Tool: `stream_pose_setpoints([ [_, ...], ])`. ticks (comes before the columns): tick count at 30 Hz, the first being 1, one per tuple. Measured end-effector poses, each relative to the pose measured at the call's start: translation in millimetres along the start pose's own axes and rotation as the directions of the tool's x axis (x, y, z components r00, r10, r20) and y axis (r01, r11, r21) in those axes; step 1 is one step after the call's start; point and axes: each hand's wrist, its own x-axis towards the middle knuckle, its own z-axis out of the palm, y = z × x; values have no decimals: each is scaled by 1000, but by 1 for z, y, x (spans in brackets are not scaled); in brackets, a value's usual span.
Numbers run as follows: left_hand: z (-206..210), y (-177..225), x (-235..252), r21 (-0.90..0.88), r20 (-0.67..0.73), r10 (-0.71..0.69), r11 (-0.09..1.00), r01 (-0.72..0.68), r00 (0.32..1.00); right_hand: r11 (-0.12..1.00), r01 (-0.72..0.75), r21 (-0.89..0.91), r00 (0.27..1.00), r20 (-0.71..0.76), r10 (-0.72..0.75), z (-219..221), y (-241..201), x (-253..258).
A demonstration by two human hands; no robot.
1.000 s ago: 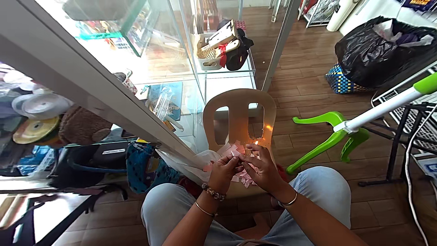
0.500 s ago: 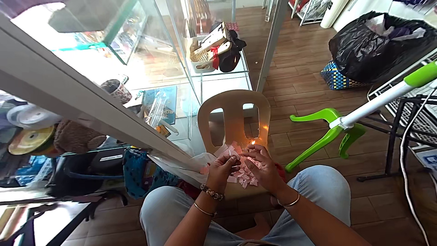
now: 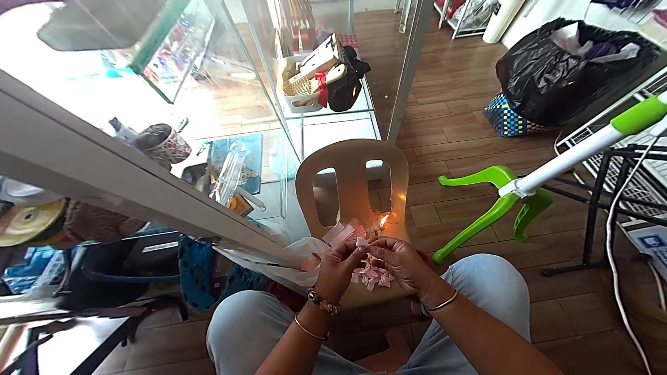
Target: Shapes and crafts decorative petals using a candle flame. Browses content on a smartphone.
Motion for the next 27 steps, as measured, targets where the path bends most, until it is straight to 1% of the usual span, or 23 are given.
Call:
stream_pose_setpoints([
  [2, -1, -2, -1, 6, 3, 21, 1000, -21, 1000, 997, -64, 50, 998, 21, 63, 1, -2, -1],
  [4, -2, -3, -1, 10, 18, 46, 999, -46, 999, 992, -98, 82, 995, 44, 95, 0, -2, -1],
  [11, -9, -3, -2, 16, 84, 71, 997, -72, 994, 974, -197, 110, 976, 115, 184, -4, -4, 0],
  [13, -11, -5, -1, 37, 115, 132, 990, -137, 985, 965, -231, 120, 967, 139, 215, -5, -6, 0],
  [15, -16, -10, 1, 61, 163, 240, 966, -252, 957, 953, -271, 135, 955, 161, 249, -5, -8, -2],
  [17, -20, -14, 5, 29, 215, 328, 939, -341, 920, 940, -308, 147, 941, 189, 279, -7, -7, -3],
  [19, -21, -19, 7, -21, 247, 366, 928, -372, 897, 928, -340, 153, 923, 241, 299, -9, -4, -2],
  [22, -23, -22, 8, -46, 316, 369, 926, -374, 874, 916, -382, 125, 881, 348, 320, -13, 2, -1],
  [24, -24, -18, 6, -49, 384, 321, 943, -328, 866, 913, -396, 101, 852, 410, 324, -14, 5, -1],
  [27, -27, -13, 5, -104, 467, 268, 963, -249, 843, 904, -416, 96, 837, 428, 340, -14, 8, -4],
])
